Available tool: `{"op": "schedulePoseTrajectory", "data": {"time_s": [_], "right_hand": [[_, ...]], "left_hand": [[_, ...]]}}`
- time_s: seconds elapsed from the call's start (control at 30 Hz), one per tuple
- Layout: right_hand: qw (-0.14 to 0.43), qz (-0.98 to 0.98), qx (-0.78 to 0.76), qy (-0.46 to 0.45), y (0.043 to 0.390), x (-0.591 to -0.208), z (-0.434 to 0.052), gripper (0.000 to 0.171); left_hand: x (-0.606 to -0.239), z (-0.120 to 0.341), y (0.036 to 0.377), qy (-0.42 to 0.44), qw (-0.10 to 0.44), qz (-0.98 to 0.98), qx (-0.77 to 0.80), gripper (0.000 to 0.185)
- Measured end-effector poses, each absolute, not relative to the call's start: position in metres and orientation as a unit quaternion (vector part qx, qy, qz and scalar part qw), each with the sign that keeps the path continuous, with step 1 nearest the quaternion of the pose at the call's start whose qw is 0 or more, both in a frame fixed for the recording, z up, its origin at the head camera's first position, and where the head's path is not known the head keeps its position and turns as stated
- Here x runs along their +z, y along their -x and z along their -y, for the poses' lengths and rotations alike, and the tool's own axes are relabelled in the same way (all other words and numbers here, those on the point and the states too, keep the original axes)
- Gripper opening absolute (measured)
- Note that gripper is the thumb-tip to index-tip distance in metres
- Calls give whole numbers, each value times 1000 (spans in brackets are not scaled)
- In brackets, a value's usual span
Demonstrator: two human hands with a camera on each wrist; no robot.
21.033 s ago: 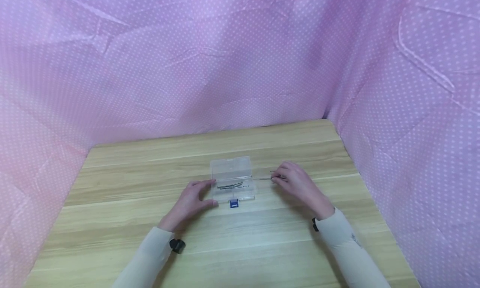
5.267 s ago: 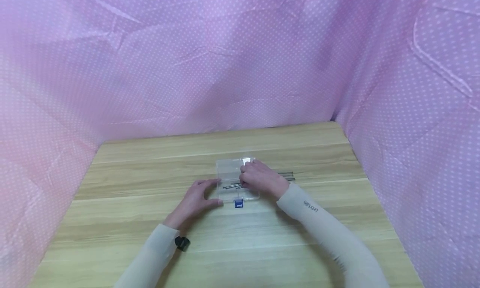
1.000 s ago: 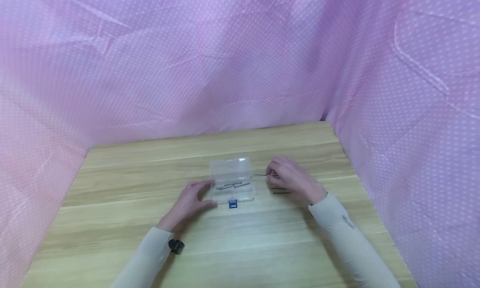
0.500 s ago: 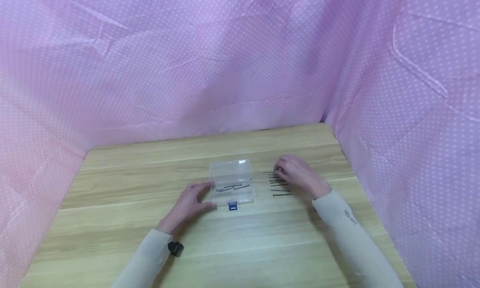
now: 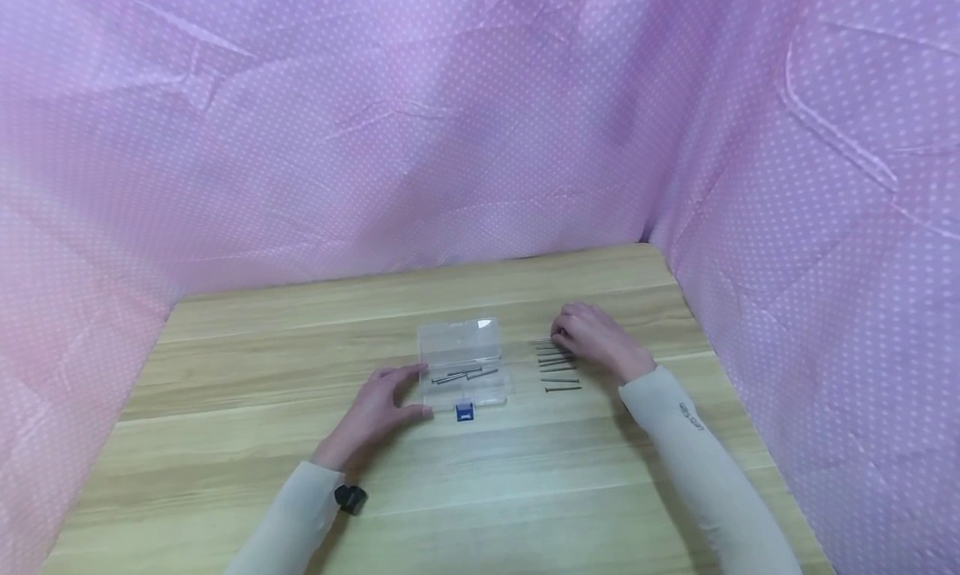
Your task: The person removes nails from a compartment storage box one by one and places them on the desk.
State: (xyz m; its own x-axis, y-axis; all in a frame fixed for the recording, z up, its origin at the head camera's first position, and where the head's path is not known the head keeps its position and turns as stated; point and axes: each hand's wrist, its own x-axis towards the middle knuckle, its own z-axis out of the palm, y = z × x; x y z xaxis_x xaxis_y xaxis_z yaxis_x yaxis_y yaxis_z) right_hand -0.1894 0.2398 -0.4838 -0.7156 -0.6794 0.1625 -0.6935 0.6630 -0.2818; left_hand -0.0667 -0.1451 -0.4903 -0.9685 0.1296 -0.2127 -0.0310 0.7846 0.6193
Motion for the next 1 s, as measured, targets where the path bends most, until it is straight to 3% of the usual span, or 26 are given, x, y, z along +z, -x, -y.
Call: {"op": "schedulePoseTrajectory", "data": {"time_s": [0.63,1.0], "right_hand": [[-25,920,180,-346,189,-488,-241,6],[22,918,203,-339,171,-478,-232,10]], "left_hand": [[-490,147,65,-27,122,-938,323,78],[-488,147,66,-33,121,-937,326,80]]}}
